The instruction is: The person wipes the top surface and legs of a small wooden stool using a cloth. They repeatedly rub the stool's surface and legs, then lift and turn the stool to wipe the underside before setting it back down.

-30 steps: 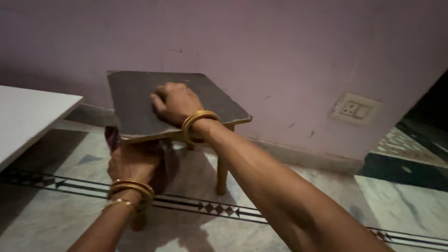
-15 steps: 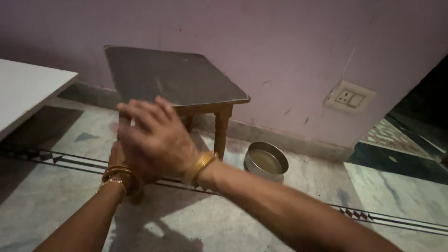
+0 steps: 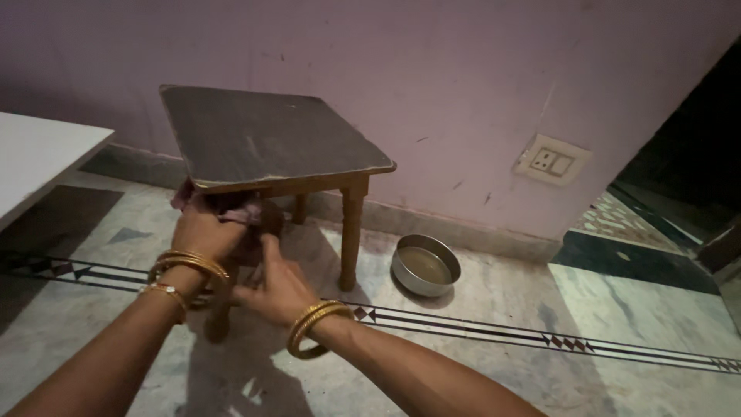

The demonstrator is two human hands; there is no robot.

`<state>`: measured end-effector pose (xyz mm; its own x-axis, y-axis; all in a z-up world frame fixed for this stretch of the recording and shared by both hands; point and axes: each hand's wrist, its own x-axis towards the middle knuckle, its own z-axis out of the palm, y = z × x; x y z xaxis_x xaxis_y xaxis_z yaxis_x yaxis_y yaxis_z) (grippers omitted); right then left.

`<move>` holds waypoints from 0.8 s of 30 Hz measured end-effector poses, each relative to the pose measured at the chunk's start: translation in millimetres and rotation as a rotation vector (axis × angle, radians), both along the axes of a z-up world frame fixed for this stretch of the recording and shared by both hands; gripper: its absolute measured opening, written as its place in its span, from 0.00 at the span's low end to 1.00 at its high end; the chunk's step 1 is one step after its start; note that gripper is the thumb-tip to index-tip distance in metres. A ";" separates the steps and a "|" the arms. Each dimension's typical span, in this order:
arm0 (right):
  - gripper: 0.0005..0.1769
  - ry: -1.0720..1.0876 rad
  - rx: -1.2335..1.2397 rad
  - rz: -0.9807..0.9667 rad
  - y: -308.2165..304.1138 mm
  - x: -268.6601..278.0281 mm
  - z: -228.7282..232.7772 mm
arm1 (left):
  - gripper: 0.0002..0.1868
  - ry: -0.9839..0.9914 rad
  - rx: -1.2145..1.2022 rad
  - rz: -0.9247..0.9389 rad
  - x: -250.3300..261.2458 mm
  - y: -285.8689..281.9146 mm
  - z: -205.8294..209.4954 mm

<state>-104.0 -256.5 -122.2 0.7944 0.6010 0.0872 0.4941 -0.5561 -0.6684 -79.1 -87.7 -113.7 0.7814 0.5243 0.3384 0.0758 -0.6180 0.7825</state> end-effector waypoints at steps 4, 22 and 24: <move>0.38 -0.110 0.298 -0.035 18.9 33.1 -26.8 | 0.33 0.210 0.088 0.018 -11.1 -15.8 14.8; 0.31 0.416 1.487 -0.374 112.5 58.4 -31.9 | 0.33 -0.200 -0.348 -0.059 -1.7 11.8 -23.5; 0.34 0.425 1.386 -0.325 123.6 42.2 -18.7 | 0.33 -0.050 -0.372 -0.086 10.5 15.4 -40.7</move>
